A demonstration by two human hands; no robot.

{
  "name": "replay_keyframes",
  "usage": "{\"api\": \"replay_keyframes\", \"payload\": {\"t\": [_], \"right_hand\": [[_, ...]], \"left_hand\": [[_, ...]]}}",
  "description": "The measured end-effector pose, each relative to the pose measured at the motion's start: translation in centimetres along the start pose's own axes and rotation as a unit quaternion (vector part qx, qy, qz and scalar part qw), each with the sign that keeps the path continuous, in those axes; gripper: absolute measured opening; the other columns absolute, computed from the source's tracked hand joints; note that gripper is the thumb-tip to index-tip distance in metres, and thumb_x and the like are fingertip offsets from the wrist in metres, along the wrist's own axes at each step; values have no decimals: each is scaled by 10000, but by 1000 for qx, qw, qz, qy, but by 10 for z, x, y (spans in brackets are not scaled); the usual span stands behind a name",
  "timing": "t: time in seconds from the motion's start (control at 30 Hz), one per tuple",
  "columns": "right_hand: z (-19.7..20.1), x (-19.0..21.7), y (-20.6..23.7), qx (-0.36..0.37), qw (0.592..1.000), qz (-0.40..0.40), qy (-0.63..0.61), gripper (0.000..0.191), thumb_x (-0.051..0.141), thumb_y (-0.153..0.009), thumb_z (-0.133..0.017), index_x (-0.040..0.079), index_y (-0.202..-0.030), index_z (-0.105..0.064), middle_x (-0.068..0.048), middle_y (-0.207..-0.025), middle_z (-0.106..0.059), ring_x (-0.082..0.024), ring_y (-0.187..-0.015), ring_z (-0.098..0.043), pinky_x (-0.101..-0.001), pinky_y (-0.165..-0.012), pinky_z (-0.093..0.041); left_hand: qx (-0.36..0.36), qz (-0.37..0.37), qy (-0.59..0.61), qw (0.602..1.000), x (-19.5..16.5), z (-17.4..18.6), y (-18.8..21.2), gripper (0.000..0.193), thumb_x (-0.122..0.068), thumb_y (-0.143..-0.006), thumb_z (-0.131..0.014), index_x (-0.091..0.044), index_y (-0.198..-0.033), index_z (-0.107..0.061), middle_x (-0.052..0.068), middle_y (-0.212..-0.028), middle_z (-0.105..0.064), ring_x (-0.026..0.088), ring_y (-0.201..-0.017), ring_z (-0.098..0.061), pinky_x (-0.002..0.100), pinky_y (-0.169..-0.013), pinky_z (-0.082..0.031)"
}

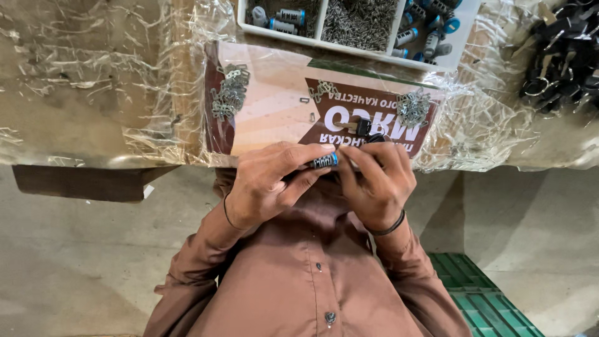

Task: The person sits at a workbench assembling small metal components. They pick a cylindrical metal body from a compartment box, press a small blue-tipped insert into it by hand, and place the finished assembly onto a growing pile of completed parts on the table.

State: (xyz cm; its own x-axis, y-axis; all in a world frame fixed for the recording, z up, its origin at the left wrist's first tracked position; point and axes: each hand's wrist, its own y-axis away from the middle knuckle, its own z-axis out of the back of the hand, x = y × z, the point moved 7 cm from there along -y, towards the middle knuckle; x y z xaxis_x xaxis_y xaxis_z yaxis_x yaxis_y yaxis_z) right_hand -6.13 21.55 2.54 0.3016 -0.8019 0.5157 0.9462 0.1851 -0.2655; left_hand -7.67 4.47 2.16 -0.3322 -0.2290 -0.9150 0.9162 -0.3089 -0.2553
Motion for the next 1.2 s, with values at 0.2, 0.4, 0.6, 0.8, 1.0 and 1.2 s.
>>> {"api": "replay_keyframes", "payload": {"t": [0.2,0.4,0.6,0.8,1.0,1.2], "right_hand": [[25,3,6,-70,993,-15,-96,294,52,-832,-933,58,-1079,-773,-60,-919,-604,-171,-798,-571,-300,-654,-447],[34,18,-1,-30,991,2,-130,327,35,-805,-927,92,-1089,-776,-44,-898,-581,-139,-751,-537,-254,-597,-413],[34,28,-18,53,995,16,-81,377,-7,-789,-900,121,-1128,-798,-26,-871,-570,-140,-721,-539,-281,-630,-424],[33,32,-20,83,994,12,-65,341,-1,-787,-881,135,-1091,-807,-23,-879,-587,-152,-736,-576,-298,-642,-453],[31,33,-19,73,996,30,-47,283,12,-806,-898,123,-1049,-805,-19,-864,-591,-155,-730,-572,-304,-634,-451],[32,31,-8,32,996,76,-32,308,-4,-751,-863,110,-1035,-822,-11,-845,-592,-157,-710,-572,-307,-618,-455]], "left_hand": [[-1,-4,13,1000,-1,-1,0,394,-41,-942,-809,-72,-1301,-648,100,-1121,-753,230,-948,-757,308,-816,-606],[8,-12,20,1000,-1,-6,4,419,-8,-927,-806,-69,-1306,-635,106,-1133,-744,238,-996,-763,305,-844,-620],[8,-26,0,1000,-1,-4,10,527,14,-905,-814,-68,-1368,-576,113,-1191,-731,253,-1032,-756,317,-866,-616],[13,-27,-4,1000,-1,-7,11,555,9,-920,-812,-71,-1405,-554,117,-1191,-727,252,-1025,-754,323,-867,-616],[24,-26,-22,999,-1,-8,11,562,6,-907,-813,-73,-1403,-560,112,-1183,-731,254,-1018,-754,328,-863,-613],[19,-22,-6,1000,1,-7,10,544,-8,-919,-812,-79,-1397,-563,119,-1195,-729,253,-1020,-753,324,-865,-614]]}}
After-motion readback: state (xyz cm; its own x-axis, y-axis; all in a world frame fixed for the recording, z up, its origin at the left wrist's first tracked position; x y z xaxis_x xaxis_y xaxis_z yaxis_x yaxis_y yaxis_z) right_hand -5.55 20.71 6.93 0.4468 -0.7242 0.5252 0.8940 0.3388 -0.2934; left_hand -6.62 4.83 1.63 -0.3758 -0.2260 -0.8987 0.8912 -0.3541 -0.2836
